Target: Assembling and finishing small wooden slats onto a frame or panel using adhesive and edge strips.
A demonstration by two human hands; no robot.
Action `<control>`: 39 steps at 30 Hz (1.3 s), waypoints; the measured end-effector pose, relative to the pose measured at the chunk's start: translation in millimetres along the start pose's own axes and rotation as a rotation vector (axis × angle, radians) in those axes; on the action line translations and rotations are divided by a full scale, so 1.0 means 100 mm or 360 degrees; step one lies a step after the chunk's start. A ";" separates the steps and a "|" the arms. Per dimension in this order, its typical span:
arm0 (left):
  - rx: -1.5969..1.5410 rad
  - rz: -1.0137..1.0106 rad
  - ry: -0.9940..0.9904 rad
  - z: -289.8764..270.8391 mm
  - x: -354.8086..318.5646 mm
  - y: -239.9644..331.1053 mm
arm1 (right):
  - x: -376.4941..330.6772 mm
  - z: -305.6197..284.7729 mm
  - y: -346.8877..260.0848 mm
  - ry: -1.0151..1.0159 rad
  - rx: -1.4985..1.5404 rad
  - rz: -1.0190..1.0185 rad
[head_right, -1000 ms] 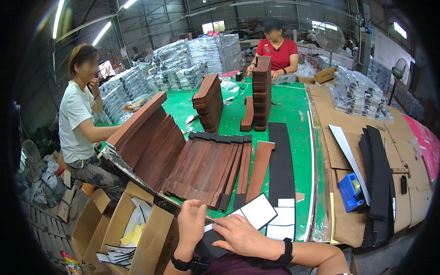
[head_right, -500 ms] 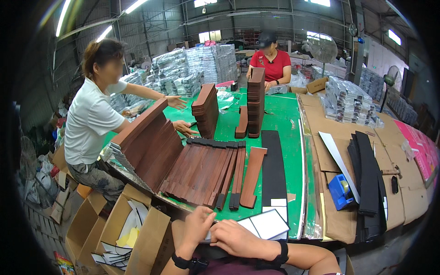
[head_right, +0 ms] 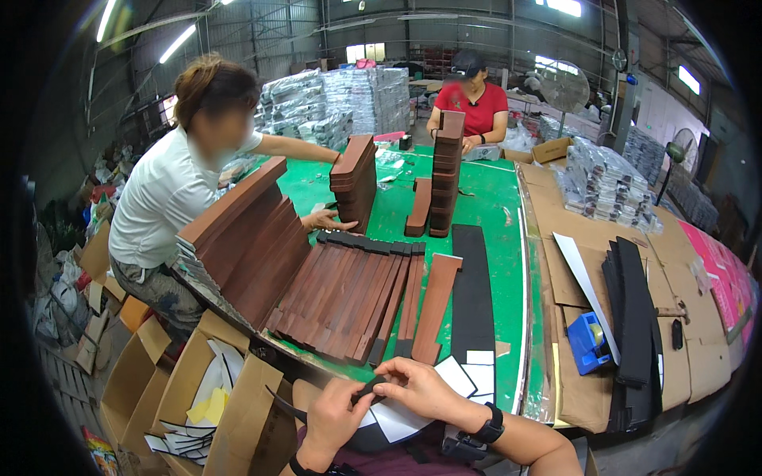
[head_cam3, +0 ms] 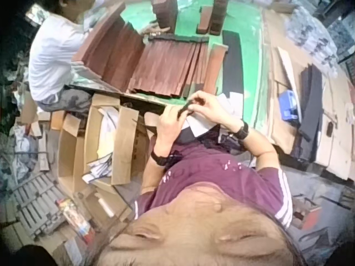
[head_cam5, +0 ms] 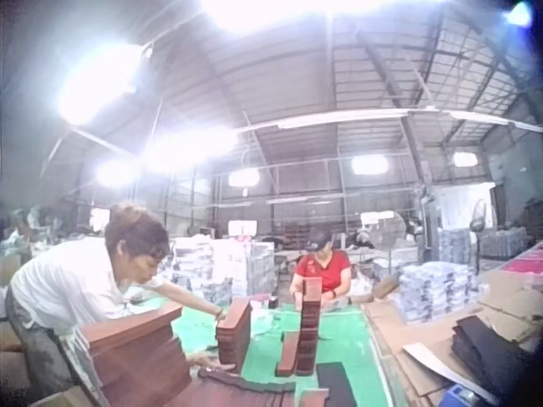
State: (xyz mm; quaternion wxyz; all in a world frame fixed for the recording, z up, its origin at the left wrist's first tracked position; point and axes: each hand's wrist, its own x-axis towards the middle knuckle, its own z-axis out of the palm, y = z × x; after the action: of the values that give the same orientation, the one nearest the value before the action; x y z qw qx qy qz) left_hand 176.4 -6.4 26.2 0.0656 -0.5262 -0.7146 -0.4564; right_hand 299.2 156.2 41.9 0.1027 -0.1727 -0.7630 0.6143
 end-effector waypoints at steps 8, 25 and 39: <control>-0.0106 -0.0529 -0.0079 -0.01 -0.10 -0.22 | 0.28 -0.13 0.08 0.0313 -0.1237 -0.0696; 0.0056 -0.0516 -0.0006 0.31 0.21 -0.31 | 0.56 -0.07 0.32 0.0198 -0.1347 -0.0623; 0.0276 -0.0526 -0.0116 0.47 0.45 -0.23 | 0.55 -0.08 0.34 0.0292 -0.1173 -0.0624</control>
State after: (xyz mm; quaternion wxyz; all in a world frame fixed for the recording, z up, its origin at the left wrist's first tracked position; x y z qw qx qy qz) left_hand 155.8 58.3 11.6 0.0090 -0.4103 -0.8298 -0.3783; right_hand 256.3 191.6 7.8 0.2163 -0.1036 -0.9377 0.2514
